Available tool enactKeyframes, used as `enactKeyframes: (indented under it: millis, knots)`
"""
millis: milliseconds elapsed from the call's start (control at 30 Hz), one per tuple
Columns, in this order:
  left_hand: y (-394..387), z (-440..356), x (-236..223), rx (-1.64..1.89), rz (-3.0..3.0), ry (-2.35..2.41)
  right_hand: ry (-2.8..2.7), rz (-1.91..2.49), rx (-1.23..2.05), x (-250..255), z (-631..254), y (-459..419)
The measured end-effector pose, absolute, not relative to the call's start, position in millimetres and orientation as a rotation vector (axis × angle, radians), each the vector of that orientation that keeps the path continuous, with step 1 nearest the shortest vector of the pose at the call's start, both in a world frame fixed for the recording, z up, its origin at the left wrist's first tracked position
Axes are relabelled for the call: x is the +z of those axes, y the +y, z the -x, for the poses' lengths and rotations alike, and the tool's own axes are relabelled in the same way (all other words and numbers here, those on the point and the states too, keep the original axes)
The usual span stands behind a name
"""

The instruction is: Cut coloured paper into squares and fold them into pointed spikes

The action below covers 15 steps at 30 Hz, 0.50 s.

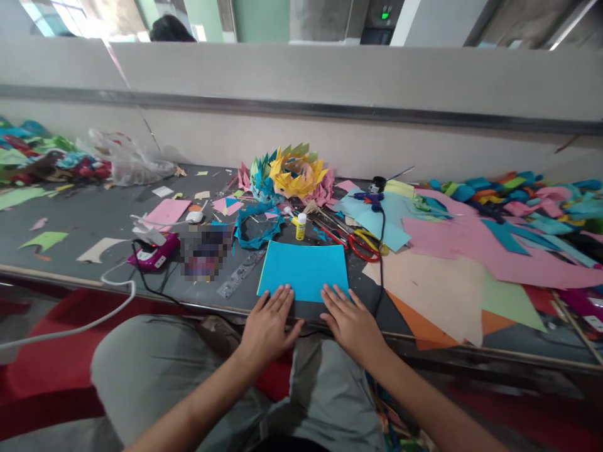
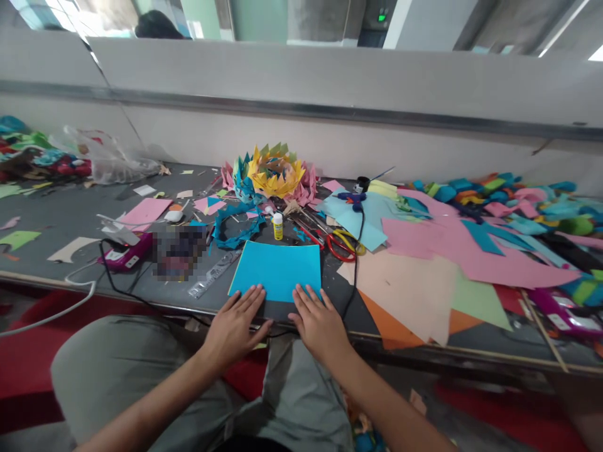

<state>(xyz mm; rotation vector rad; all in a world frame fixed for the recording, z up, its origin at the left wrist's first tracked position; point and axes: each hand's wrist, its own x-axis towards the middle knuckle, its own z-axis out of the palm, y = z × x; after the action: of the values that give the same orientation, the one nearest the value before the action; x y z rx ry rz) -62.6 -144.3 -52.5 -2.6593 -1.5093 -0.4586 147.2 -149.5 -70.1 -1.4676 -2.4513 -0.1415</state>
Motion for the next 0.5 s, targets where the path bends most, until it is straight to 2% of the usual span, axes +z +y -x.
enactKeyframes:
  millis: [267, 500]
  knots:
    - [-146, 109, -48, -0.425, 2.556, -1.536, -2.428, 1.497, -0.260, -75, -179, -163]
    - [-119, 103, -35, -0.696, 2.502, -1.833, -2.262, 1.558, -0.248, -69, -173, -161]
